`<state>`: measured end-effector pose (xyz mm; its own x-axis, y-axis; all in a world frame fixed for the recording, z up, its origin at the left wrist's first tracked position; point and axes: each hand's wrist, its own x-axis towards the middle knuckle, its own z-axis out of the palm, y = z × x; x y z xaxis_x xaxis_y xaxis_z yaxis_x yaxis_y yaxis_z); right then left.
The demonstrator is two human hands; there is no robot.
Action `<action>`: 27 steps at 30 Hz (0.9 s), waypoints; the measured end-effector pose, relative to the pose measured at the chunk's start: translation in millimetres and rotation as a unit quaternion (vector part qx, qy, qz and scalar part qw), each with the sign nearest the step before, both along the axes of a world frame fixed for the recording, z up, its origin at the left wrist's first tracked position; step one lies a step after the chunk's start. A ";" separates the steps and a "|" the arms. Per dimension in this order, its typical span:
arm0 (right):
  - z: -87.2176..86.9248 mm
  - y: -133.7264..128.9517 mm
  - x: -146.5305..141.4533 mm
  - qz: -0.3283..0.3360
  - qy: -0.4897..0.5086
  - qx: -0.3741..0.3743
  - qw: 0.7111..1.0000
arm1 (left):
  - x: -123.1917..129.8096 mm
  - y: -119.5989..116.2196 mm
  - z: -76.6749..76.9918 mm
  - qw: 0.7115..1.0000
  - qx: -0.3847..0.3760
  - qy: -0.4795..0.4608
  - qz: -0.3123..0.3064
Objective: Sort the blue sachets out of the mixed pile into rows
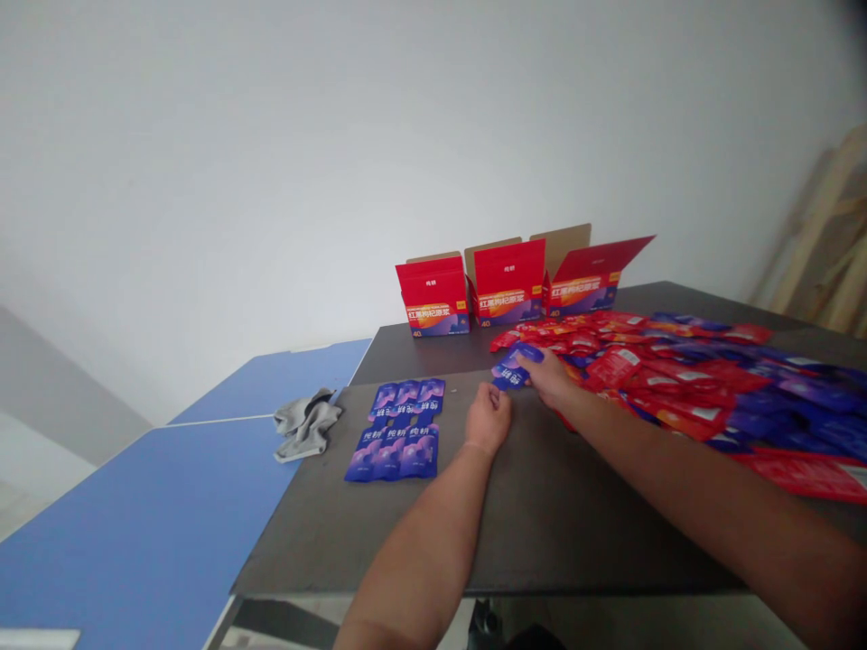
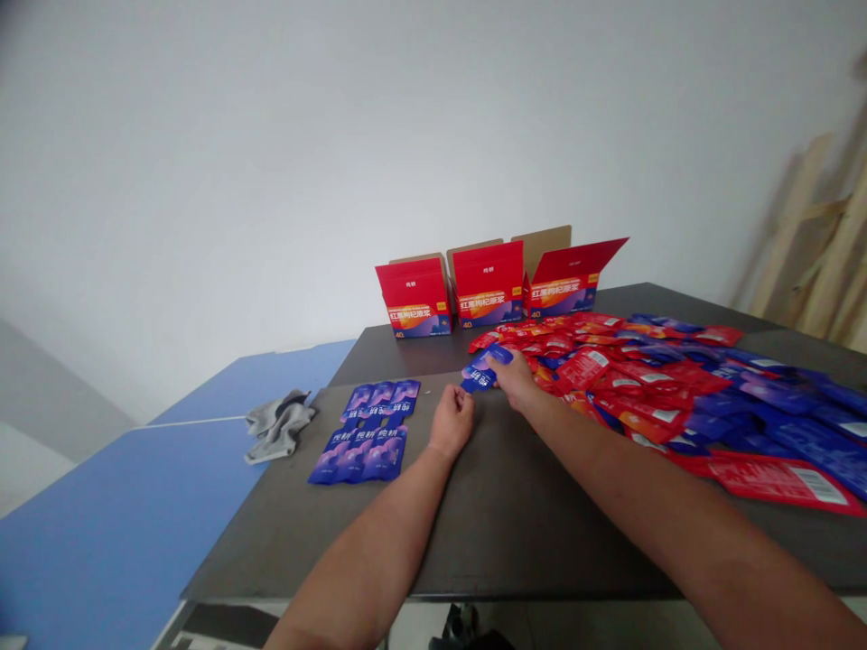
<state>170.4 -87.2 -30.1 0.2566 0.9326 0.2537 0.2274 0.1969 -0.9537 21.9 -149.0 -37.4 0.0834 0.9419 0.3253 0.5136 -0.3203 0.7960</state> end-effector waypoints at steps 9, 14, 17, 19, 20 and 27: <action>-8.3 -23.7 -41.5 -0.053 0.156 -0.034 0.986 | -0.3 -19.0 5.4 0.979 0.039 0.172 -0.099; -3.5 -35.0 -44.8 -0.050 0.310 -0.015 0.949 | 0.5 -8.3 9.6 0.985 -0.069 0.153 0.046; -2.9 -44.3 -47.4 -0.028 0.336 0.000 0.941 | -1.1 -1.6 6.0 0.992 -0.077 0.082 0.056; -6.5 -51.8 -48.3 -0.005 0.289 0.001 0.957 | -2.2 2.0 3.0 0.996 -0.066 0.025 0.059; -9.3 -55.5 -48.2 0.006 0.246 0.001 0.969 | -2.6 3.5 1.8 0.996 -0.060 0.000 0.062; -28.8 -65.0 -45.3 0.107 0.025 0.055 0.992 | -3.8 7.7 -2.7 0.993 -0.041 -0.106 0.043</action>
